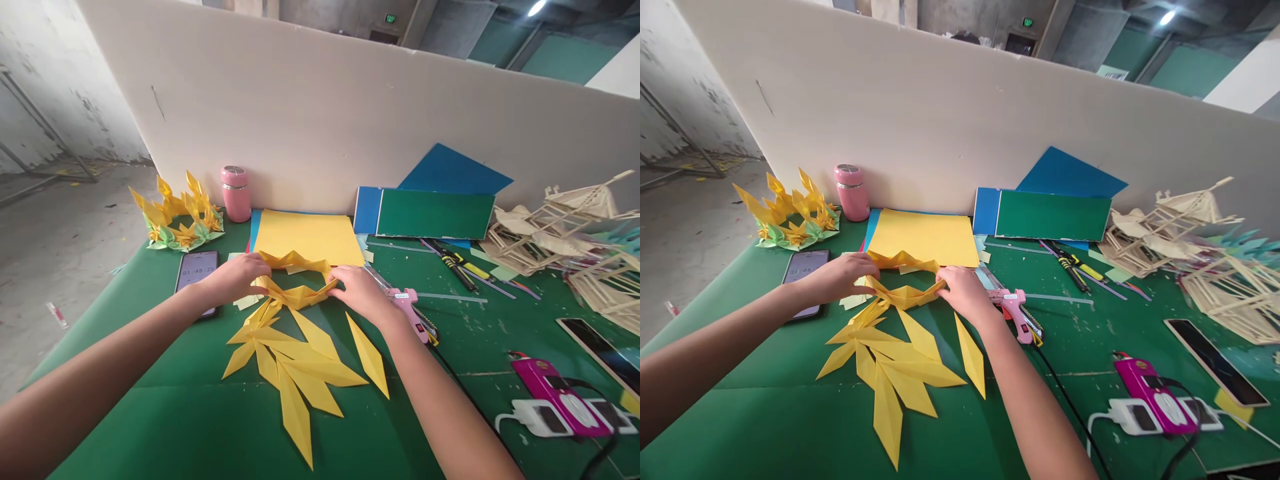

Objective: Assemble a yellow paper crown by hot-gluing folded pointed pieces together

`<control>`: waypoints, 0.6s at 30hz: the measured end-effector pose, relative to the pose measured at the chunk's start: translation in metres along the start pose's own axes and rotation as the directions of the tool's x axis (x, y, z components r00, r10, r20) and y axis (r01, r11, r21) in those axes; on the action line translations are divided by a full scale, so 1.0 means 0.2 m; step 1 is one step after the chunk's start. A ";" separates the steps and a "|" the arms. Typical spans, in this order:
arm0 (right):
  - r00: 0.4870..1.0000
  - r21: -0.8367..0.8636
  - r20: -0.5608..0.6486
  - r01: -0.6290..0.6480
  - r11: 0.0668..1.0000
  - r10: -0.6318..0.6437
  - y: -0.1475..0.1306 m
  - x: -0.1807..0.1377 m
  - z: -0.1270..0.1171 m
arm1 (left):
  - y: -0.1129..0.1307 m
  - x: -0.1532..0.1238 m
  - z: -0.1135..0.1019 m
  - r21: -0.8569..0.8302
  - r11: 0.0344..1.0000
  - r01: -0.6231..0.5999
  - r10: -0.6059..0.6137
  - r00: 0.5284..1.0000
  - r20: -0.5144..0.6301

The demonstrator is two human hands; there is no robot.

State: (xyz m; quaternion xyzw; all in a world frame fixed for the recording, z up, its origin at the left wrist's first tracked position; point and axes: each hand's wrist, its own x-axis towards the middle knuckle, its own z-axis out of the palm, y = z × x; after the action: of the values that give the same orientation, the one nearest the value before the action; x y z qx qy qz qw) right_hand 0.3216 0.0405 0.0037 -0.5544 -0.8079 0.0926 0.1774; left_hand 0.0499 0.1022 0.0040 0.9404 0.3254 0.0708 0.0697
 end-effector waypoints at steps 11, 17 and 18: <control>0.989 0.017 -0.127 -0.072 0.997 0.074 0.02 -0.02 -0.02 | 0.00 0.00 -0.04 0.009 0.992 0.128 -0.126 0.985 -0.114; 0.987 0.131 -0.158 0.001 0.991 0.020 0.00 -0.08 -0.04 | 0.04 -0.03 0.01 -0.024 0.996 0.090 -0.092 0.991 -0.099; 0.981 0.167 -0.192 -0.006 0.986 0.039 0.00 -0.11 -0.06 | 0.05 -0.04 0.01 -0.034 0.997 0.075 -0.078 0.990 -0.114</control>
State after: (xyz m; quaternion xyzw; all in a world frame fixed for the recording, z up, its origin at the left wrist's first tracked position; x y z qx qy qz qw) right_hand 0.3335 0.0193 0.0100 -0.5531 -0.7698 0.1069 0.3001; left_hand 0.0502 0.0891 0.0028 0.9204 0.3635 0.1270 0.0673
